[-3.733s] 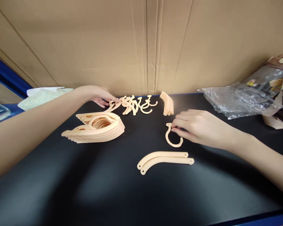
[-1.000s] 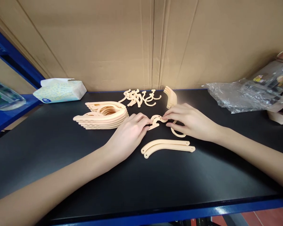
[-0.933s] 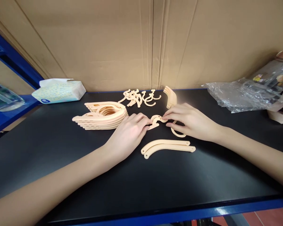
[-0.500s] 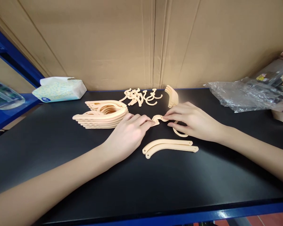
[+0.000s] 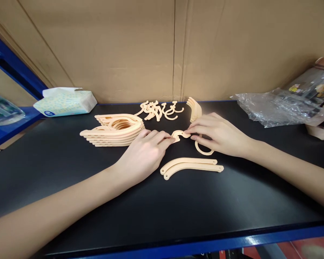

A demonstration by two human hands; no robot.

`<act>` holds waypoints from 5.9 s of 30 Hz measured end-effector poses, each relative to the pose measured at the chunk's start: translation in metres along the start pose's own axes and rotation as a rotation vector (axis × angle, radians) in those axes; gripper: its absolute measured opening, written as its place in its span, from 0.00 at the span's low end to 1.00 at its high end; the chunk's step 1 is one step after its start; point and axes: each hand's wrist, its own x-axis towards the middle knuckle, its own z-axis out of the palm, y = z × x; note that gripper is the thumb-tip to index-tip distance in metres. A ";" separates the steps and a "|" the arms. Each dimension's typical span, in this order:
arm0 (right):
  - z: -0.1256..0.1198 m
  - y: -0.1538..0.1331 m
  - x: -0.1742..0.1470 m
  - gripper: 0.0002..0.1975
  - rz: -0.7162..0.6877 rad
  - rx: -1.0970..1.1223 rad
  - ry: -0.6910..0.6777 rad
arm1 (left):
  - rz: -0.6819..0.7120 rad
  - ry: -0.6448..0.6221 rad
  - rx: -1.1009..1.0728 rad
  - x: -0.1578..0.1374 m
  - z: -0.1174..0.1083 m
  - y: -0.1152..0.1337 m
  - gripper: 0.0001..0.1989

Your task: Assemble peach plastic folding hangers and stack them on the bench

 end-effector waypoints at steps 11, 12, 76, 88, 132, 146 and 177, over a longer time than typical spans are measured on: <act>-0.012 0.016 -0.001 0.15 -0.029 -0.200 -0.016 | 0.099 0.102 -0.081 0.001 -0.012 0.010 0.15; -0.014 0.016 -0.001 0.15 -0.045 -0.212 -0.043 | 0.127 0.100 -0.113 0.000 -0.014 0.013 0.16; -0.019 0.006 0.001 0.14 -0.031 -0.171 0.025 | 0.178 0.089 -0.266 -0.003 -0.005 0.014 0.07; -0.017 0.005 0.002 0.14 -0.002 -0.186 -0.004 | 0.194 0.087 -0.265 -0.003 -0.004 0.013 0.06; -0.013 0.002 0.002 0.15 0.105 -0.068 -0.146 | 0.162 0.169 -0.274 -0.003 -0.002 0.010 0.12; -0.012 0.002 0.002 0.14 0.155 0.040 -0.176 | 0.095 0.140 -0.334 -0.001 -0.007 0.013 0.12; -0.016 -0.003 0.003 0.15 0.250 0.090 -0.240 | -0.518 0.001 -1.660 0.002 -0.030 0.020 0.09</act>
